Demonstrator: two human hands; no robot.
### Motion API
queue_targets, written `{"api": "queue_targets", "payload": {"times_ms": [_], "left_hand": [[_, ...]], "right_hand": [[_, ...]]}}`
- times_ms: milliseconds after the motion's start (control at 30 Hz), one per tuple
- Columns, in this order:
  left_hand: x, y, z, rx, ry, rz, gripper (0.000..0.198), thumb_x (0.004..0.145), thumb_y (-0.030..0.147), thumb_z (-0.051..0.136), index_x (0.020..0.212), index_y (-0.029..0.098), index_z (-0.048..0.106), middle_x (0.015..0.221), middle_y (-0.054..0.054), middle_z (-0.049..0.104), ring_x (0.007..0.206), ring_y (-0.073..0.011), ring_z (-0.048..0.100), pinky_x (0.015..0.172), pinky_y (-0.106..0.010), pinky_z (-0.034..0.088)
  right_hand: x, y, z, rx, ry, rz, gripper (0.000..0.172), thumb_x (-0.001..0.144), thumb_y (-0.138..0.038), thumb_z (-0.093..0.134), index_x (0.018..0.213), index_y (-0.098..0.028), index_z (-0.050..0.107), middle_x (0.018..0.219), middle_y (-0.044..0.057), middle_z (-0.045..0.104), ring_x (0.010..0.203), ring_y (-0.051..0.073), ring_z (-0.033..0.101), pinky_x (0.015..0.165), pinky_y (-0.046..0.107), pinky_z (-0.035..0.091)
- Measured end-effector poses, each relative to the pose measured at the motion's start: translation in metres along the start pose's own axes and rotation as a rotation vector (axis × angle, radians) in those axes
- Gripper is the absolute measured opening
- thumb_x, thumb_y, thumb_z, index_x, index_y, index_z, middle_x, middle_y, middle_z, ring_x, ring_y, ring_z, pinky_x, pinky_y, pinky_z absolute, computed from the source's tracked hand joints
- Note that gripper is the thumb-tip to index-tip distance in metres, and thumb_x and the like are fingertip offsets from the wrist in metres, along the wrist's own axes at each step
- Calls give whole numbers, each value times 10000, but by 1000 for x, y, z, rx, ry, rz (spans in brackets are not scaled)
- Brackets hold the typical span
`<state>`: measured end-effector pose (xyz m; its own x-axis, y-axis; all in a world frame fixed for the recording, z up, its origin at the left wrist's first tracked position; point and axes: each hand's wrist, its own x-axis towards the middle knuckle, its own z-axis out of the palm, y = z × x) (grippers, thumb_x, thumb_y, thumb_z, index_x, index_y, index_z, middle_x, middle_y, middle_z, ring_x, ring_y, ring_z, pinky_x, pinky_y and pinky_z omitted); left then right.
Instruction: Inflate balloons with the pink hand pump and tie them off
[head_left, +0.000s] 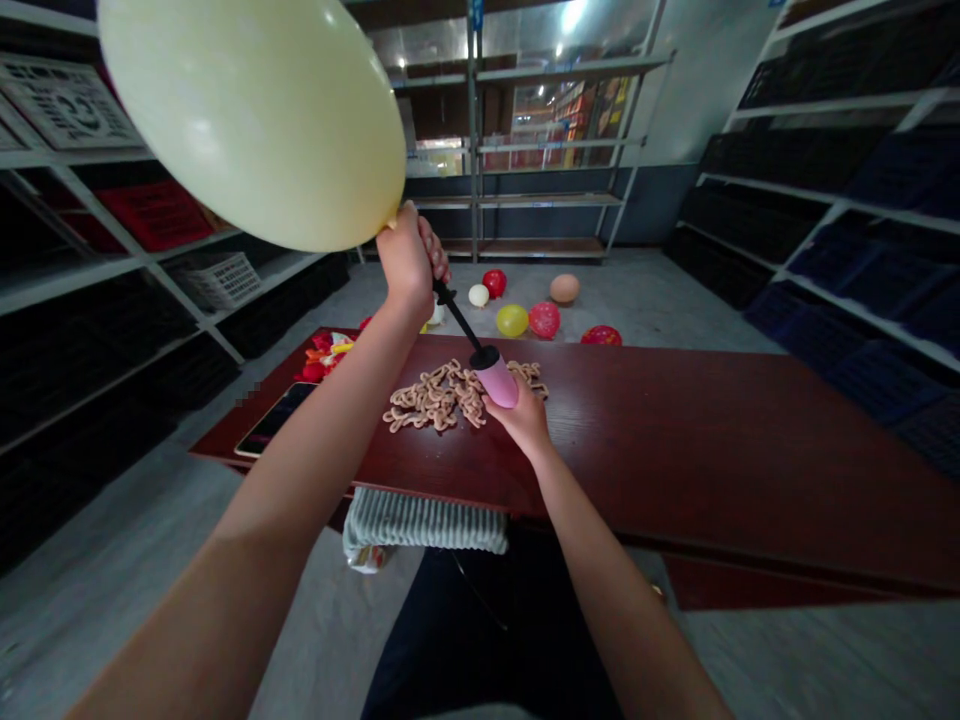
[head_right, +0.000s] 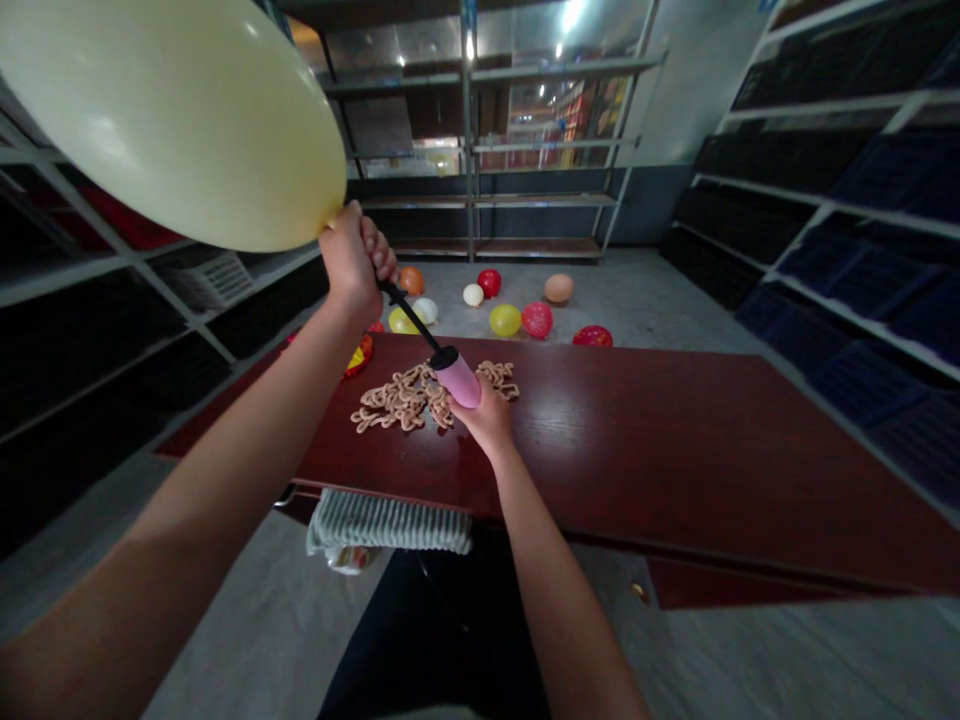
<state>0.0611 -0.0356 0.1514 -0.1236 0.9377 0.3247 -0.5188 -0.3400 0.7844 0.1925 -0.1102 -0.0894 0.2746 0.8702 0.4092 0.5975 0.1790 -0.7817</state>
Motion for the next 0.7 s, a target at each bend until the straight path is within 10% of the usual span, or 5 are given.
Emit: {"api": "queue_targets", "payload": {"times_ms": [300,700], "left_hand": [[-26,-98,12,164,-47,-109,448,978,323,430,554,223,324,371,35,253,281,-95,282,313,-236,205],[-37,-89,-7,49,52,-158,469,968,175,396,512,227,304,339,41,272,242,-109,295,282,-248,213]], "right_hand": [[5,7,3,145,31,110,626,695,-488,755,1238,-216,602,1097,84,729,1006,285,686,834,391,538],[5,7,1,44,-38,22,591,726,-504,733,1231,-233,592,1148,86,715,1059,280,674,863,373,525]]}}
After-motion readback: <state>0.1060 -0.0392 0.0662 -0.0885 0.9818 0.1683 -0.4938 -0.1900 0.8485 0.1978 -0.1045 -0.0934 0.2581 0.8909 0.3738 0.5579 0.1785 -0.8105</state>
